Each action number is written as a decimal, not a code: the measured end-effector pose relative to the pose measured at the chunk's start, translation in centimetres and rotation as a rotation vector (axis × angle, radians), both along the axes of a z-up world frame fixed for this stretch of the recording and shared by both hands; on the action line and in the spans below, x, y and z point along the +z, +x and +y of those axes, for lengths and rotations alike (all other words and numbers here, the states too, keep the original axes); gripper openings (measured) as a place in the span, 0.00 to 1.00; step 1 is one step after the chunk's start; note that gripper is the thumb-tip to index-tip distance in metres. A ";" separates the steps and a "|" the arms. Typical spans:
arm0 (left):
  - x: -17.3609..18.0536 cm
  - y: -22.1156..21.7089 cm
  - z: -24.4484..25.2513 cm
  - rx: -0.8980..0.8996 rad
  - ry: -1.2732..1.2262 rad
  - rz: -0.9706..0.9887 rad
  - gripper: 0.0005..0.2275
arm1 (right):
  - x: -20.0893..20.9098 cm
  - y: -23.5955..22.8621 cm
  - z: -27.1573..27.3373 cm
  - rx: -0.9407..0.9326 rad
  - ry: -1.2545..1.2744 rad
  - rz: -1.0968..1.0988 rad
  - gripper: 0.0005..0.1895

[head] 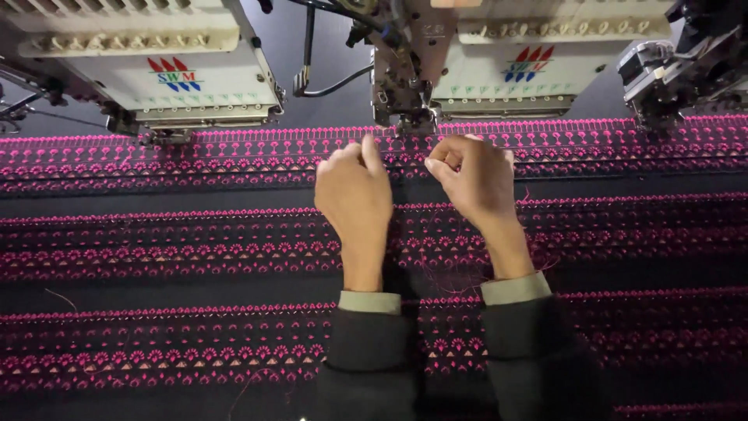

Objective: Manually inspecting and removing loose or tangled threads from an industrial embroidery machine during operation.

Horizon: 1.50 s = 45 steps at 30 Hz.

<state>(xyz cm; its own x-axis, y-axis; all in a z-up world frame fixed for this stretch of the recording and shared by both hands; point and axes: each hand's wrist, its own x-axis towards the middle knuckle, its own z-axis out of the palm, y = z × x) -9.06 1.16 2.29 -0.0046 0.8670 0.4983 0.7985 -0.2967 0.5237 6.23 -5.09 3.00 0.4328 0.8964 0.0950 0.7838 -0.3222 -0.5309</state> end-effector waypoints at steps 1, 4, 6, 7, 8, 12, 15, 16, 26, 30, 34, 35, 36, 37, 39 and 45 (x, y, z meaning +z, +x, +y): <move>1.4 -0.1 -0.3 -0.049 -0.218 -0.329 0.12 | 0.2 -0.4 -0.1 -0.041 0.005 -0.075 0.04; 3.3 -0.8 -0.4 -0.303 -0.498 -1.148 0.12 | -0.9 -0.4 -0.2 -0.080 0.023 -0.195 0.06; 2.7 -0.7 0.2 -0.533 -0.539 -1.636 0.14 | -0.5 -0.5 -0.2 -0.090 0.045 -0.244 0.10; 1.6 -0.7 0.5 -0.524 -0.475 -1.815 0.15 | 0.3 -1.1 -0.4 -0.077 0.060 -0.249 0.14; 0.5 -0.6 0.8 -0.512 -0.405 -1.992 0.16 | 1.1 -1.7 -0.7 -0.064 0.074 -0.253 0.18; -0.2 -0.1 1.3 -0.781 -0.163 -2.001 0.12 | 1.1 -1.5 -1.0 -0.038 0.178 -0.259 0.21; -0.8 0.6 1.2 -0.815 -0.263 -2.151 0.10 | -0.2 -0.9 -1.5 0.005 0.328 -0.159 0.15; -0.1 0.8 0.3 -0.543 -0.350 -1.682 0.06 | 0.2 -1.4 -2.2 -0.046 0.314 -0.123 0.12; 0.2 6.2 -2.4 -0.422 -0.486 -0.404 0.05 | -2.5 0.5 -4.3 -0.314 0.281 0.070 0.06; 1.1 5.6 -2.4 -0.483 -0.588 -0.306 0.06 | -2.4 1.2 -3.5 -0.402 0.221 0.193 0.07; 5.1 6.8 -4.5 -0.661 -0.489 -0.834 0.08 | -2.2 1.2 -3.5 -0.429 0.098 0.209 0.08; 6.9 6.8 -5.1 -0.695 -0.481 -1.038 0.10 | -1.9 1.0 -3.4 -0.413 0.088 0.200 0.09; 7.0 7.2 -5.1 -0.693 -0.484 -1.043 0.10 | -1.5 0.9 -3.6 -0.413 0.085 0.197 0.09; 7.2 7.5 -5.0 -0.625 -0.507 -1.084 0.11 | -1.0 0.8 -3.7 -0.412 0.083 0.232 0.10; 6.7 8.4 -4.7 -0.554 -0.535 -1.123 0.12 | -0.4 0.6 -3.8 -0.413 0.077 0.269 0.11; 6.2 10.8 -4.4 -0.127 -0.547 -0.867 0.10 | -0.3 0.6 -3.9 -0.414 0.000 0.277 0.12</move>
